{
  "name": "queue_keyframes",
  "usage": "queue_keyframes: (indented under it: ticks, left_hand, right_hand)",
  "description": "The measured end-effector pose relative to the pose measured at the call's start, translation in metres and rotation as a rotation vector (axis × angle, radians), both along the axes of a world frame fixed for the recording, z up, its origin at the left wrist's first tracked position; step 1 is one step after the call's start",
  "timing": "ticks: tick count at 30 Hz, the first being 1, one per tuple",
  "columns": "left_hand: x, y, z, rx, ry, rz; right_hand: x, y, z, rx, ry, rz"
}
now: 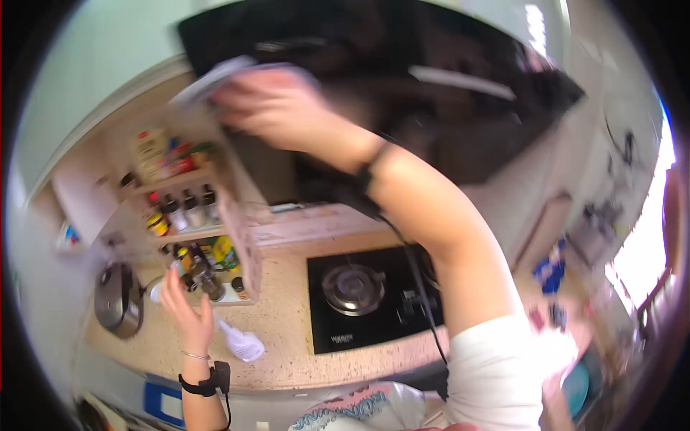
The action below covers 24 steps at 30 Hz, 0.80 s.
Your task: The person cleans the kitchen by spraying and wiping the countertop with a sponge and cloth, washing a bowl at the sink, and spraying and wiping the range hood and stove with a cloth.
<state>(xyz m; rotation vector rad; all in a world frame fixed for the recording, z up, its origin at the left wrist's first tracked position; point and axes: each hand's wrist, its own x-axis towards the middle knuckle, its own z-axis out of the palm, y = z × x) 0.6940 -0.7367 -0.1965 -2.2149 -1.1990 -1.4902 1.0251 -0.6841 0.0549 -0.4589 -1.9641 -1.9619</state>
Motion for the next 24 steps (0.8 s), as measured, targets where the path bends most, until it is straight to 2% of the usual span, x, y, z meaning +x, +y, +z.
queue_keyframes:
  ticks: [1, 2, 3, 4, 5, 6, 11, 12, 14, 17, 20, 24]
  left_hand:
    - [0.024, -0.003, 0.021, 0.020, -0.031, -0.084]
    - [0.046, -0.010, 0.041, 0.163, 0.108, -0.039]
    - [0.067, -0.006, 0.056, 0.308, 0.187, -0.078]
    - [0.091, -0.008, 0.068, 0.341, 0.188, -0.148]
    - [0.109, -0.002, 0.073, 0.372, 0.177, -0.202]
    - [0.130, 0.003, 0.074, 0.372, 0.160, -0.232]
    - [0.203, 0.013, 0.070, 0.275, 0.208, -0.210]
    - [0.197, 0.014, 0.076, 0.284, 0.233, -0.216]
    - [0.218, 0.017, 0.071, 0.264, 0.284, -0.280]
    - [0.239, 0.007, 0.075, 0.338, 0.351, -0.205]
    - [0.249, 0.021, 0.063, 0.311, 0.322, -0.083]
    - [0.271, 0.015, 0.044, 0.189, 0.378, -0.073]
  right_hand:
    - [-0.014, -0.011, -0.002, -0.058, 0.014, 0.068]
    - [-0.017, -0.002, 0.002, -0.036, 0.028, 0.071]
    - [-0.012, -0.024, 0.013, -0.039, -0.037, -0.068]
    - [-0.003, -0.030, 0.019, -0.021, -0.061, -0.007]
    - [0.004, -0.045, 0.019, -0.021, -0.012, -0.102]
    - [0.011, -0.061, 0.019, -0.018, 0.034, -0.201]
    - [0.093, -0.093, 0.000, 0.051, 0.239, -0.131]
    - [0.108, -0.101, -0.003, 0.061, 0.263, -0.123]
    - [0.159, -0.115, -0.011, 0.089, 0.318, -0.119]
    - [0.228, -0.133, -0.021, 0.126, 0.360, -0.113]
    - [0.314, -0.154, -0.034, 0.170, 0.441, -0.141]
    - [0.442, -0.196, -0.047, 0.314, 0.645, -0.140]
